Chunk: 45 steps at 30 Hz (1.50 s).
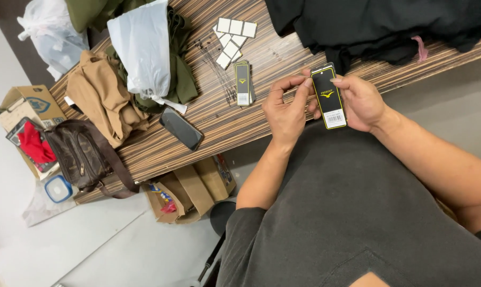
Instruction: The person attaches price tags to black shirts on a table using a plastic fastener. They pick up a tag, align it with the shirt's collar, and secure it with a fastener before moving to the next shirt.
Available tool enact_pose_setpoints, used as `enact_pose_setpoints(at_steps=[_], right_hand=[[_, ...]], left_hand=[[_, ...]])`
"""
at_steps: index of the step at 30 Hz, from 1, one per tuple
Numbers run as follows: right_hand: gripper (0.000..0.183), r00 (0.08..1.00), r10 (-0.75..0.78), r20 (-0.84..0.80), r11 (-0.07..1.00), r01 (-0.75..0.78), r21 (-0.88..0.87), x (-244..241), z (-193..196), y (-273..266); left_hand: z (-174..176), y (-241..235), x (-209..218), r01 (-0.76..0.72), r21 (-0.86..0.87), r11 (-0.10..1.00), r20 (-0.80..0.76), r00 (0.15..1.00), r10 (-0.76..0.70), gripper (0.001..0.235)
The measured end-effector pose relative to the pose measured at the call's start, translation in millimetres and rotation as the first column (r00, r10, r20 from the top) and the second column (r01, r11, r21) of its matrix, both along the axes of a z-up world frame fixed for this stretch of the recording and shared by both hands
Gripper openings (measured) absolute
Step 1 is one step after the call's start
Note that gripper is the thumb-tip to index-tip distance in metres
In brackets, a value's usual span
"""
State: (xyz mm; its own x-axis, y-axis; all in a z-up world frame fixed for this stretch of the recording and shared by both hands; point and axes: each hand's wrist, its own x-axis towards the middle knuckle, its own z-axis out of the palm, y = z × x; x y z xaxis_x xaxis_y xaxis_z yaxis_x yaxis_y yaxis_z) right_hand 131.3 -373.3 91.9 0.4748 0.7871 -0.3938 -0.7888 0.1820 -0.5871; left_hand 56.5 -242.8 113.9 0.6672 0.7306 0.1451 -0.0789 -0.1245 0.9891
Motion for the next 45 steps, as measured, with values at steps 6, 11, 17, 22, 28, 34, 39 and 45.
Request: enact_pose_setpoints(at_steps=[6,11,17,22,28,34,39,45], right_hand=[[0.044,0.991,-0.089,0.097,0.995,0.093,-0.04,-4,-37,-25],[0.036,0.954,-0.174,0.244,0.981,0.189,-0.042,3,-4,-37],[0.035,0.81,-0.13,0.572,0.965,0.235,-0.114,29,-7,-63],[0.03,0.823,-0.126,0.554,0.976,0.202,-0.077,51,32,-84],[0.029,0.827,-0.048,0.56,0.968,0.175,-0.177,69,22,-117],[0.034,0.802,-0.043,0.595,0.968,0.181,-0.175,92,26,-150],[0.032,0.799,-0.033,0.6,0.978,0.15,-0.145,110,17,-168],[0.026,0.769,0.028,0.638,0.992,0.059,-0.115,131,19,-186]], left_hand=[[12,-21,15,0.063,0.157,0.986,0.044,0.996,-0.071,0.014],[13,-35,32,0.06,0.276,0.959,0.081,0.993,-0.086,0.013],[22,-61,52,0.125,0.434,0.892,0.065,0.983,-0.17,0.013],[30,-85,71,0.092,0.585,0.806,0.067,0.985,-0.161,0.013],[26,-116,96,0.092,0.585,0.806,0.049,0.988,-0.148,0.013],[30,-145,120,0.084,0.671,0.736,0.055,0.985,-0.163,0.013],[29,-166,134,0.095,0.689,0.718,0.02,0.989,-0.149,0.013],[28,-184,147,0.035,0.699,0.715,0.035,0.996,-0.083,0.013]])
